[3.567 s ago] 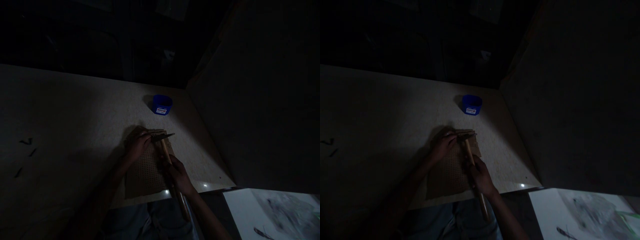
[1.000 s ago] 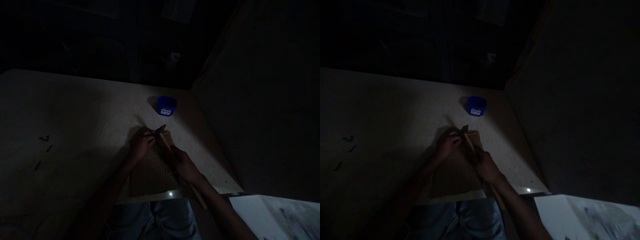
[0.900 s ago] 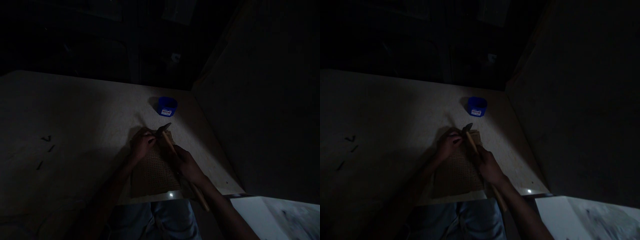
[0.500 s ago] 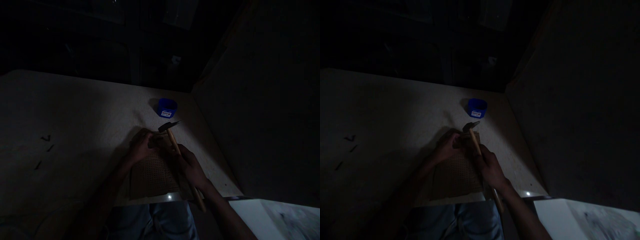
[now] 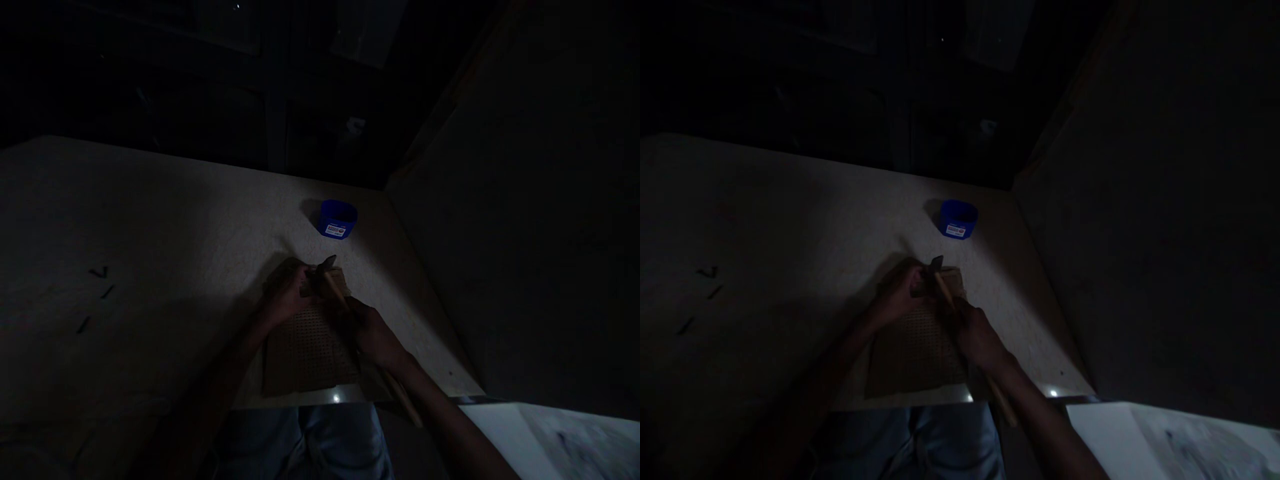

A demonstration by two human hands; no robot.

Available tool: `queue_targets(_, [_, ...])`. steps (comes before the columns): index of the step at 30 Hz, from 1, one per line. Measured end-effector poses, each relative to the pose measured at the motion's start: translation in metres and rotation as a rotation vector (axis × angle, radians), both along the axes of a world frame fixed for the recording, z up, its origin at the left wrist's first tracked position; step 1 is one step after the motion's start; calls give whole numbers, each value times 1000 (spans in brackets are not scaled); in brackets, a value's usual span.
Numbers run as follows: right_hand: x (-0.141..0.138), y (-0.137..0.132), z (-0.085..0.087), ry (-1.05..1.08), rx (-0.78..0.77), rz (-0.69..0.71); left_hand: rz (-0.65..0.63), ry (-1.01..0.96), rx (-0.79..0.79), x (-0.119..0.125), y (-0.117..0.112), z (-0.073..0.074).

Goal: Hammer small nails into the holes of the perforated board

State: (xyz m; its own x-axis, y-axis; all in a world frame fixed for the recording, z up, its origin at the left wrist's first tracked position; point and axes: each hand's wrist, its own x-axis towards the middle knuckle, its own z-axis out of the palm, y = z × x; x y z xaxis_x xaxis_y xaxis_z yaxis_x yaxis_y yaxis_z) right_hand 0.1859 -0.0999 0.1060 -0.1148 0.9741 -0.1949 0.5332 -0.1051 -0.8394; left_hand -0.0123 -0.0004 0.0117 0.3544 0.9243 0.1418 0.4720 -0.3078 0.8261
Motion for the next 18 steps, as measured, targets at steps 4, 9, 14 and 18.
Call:
queue_targets(4, [2,-2,-1,31,80,-1,-20,-11,-13,0,1,-5])
queue_targets(9, [-4,-2,-11,8,72,-1,-15,16,42,-1,1,-2])
queue_targets(14, [-5,-7,-13,53,78,-9,-36,-1,20,-1,0,1])
queue_targets(18, [-5,-9,-12,34,91,-3,-19,16,60,-2,1,-6])
